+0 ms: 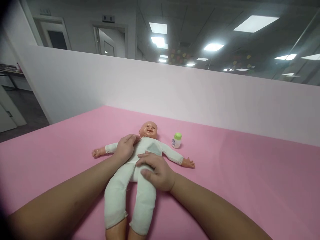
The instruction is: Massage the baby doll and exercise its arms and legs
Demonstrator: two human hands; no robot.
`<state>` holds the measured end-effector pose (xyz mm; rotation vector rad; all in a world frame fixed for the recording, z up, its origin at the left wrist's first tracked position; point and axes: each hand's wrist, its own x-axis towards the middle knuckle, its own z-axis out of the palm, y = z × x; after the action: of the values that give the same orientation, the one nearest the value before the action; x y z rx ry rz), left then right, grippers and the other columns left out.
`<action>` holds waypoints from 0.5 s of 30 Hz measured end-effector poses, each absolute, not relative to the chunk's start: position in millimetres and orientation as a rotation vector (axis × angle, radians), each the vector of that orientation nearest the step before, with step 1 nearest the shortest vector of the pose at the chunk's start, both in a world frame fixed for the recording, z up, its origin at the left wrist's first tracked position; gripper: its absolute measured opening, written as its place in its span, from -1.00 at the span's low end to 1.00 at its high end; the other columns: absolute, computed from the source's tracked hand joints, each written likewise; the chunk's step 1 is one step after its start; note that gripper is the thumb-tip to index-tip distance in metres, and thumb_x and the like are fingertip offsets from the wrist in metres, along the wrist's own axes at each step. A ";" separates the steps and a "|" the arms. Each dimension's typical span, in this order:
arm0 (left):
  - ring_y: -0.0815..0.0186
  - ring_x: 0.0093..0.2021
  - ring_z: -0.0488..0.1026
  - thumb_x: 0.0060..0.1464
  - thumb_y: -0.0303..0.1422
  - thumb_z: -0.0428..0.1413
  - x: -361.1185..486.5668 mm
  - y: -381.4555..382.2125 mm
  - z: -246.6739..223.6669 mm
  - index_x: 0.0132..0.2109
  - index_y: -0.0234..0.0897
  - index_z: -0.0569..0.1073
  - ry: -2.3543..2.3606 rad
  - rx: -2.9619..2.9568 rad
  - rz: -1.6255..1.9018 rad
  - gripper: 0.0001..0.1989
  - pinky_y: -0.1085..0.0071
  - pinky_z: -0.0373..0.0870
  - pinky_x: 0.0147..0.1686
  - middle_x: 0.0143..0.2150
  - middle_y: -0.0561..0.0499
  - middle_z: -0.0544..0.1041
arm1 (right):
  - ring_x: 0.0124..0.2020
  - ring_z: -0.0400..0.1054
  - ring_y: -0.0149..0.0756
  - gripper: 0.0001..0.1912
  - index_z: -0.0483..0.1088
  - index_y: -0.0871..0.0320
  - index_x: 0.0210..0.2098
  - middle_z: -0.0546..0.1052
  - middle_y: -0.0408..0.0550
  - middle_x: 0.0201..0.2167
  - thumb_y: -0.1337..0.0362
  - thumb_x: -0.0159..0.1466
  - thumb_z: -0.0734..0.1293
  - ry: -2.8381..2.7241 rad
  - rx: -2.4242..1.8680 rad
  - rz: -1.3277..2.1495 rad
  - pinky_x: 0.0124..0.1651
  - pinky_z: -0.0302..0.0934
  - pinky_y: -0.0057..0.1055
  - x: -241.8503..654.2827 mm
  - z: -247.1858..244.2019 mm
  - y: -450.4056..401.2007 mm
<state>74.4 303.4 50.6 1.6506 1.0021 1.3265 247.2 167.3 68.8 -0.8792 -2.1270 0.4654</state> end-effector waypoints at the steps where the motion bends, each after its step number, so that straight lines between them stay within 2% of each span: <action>1: 0.17 -0.13 0.53 0.24 -0.17 0.00 74.1 302.3 51.3 -0.26 -0.20 0.59 1.012 1.685 1.308 -0.68 0.26 0.40 -0.02 -0.19 -0.02 0.65 | 0.26 0.37 0.00 -0.56 0.46 0.10 0.10 0.59 0.09 0.09 -0.04 0.46 0.20 -2.060 -0.918 0.502 0.35 0.19 0.02 249.2 67.4 170.8; 3: 0.16 -0.11 0.53 0.25 -0.17 -0.01 73.6 299.1 54.1 -0.26 -0.18 0.59 1.038 1.756 1.270 -0.68 0.25 0.39 -0.01 -0.18 -0.01 0.65 | 0.25 0.38 -0.04 -0.59 0.42 0.11 0.16 0.53 0.10 0.17 0.03 0.48 0.19 -2.002 -0.974 0.513 0.31 0.25 -0.02 253.1 64.7 177.7; 4: 0.15 -0.11 0.53 0.26 -0.16 -0.01 73.5 297.3 55.7 -0.24 -0.18 0.59 1.049 1.788 1.252 -0.68 0.25 0.39 0.00 -0.18 0.00 0.66 | 0.28 0.35 -0.05 -0.57 0.39 0.11 0.21 0.50 0.10 0.21 0.04 0.48 0.20 -2.025 -0.994 0.476 0.35 0.20 -0.01 255.2 63.5 181.3; 8: 0.14 -0.10 0.54 0.31 -0.11 -0.03 73.0 291.5 60.5 -0.18 -0.17 0.61 1.056 1.884 1.199 -0.63 0.23 0.38 0.05 -0.16 -0.01 0.66 | 0.46 0.08 -0.06 -0.44 0.26 0.10 0.38 0.32 0.09 0.38 0.01 0.49 0.22 -2.208 -1.128 0.244 0.51 -0.18 0.09 266.0 59.3 194.8; 10: 0.13 -0.08 0.54 0.32 -0.09 -0.03 72.5 289.2 61.4 -0.15 -0.17 0.61 1.038 1.924 1.187 -0.61 0.22 0.37 0.07 -0.14 -0.02 0.66 | 0.51 -0.07 -0.05 -0.38 0.17 0.09 0.44 0.17 0.08 0.47 -0.04 0.50 0.18 -2.218 -1.272 0.183 0.52 -0.27 0.13 271.7 56.2 199.8; 13: 0.11 -0.05 0.54 0.33 -0.07 -0.04 71.4 286.4 62.1 -0.13 -0.18 0.62 1.006 1.973 1.164 -0.59 0.20 0.35 0.11 -0.10 -0.04 0.67 | 0.53 -0.18 0.03 -0.22 -0.01 0.19 0.50 0.01 0.18 0.52 -0.16 0.49 0.12 -2.128 -1.525 0.158 0.51 -0.32 0.17 278.2 49.5 205.1; 15: 0.10 -0.02 0.54 0.33 -0.07 -0.04 70.4 285.2 63.4 -0.11 -0.19 0.62 0.996 1.995 1.142 -0.58 0.18 0.34 0.14 -0.07 -0.05 0.67 | 0.52 -0.16 0.10 -0.12 -0.05 0.30 0.50 0.03 0.29 0.50 -0.22 0.47 0.10 -2.051 -1.629 0.163 0.50 -0.25 0.15 280.8 45.3 207.6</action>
<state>70.4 285.2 63.4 1.9952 0.9963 1.1417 280.8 207.6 45.3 -1.6292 -2.0514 0.1631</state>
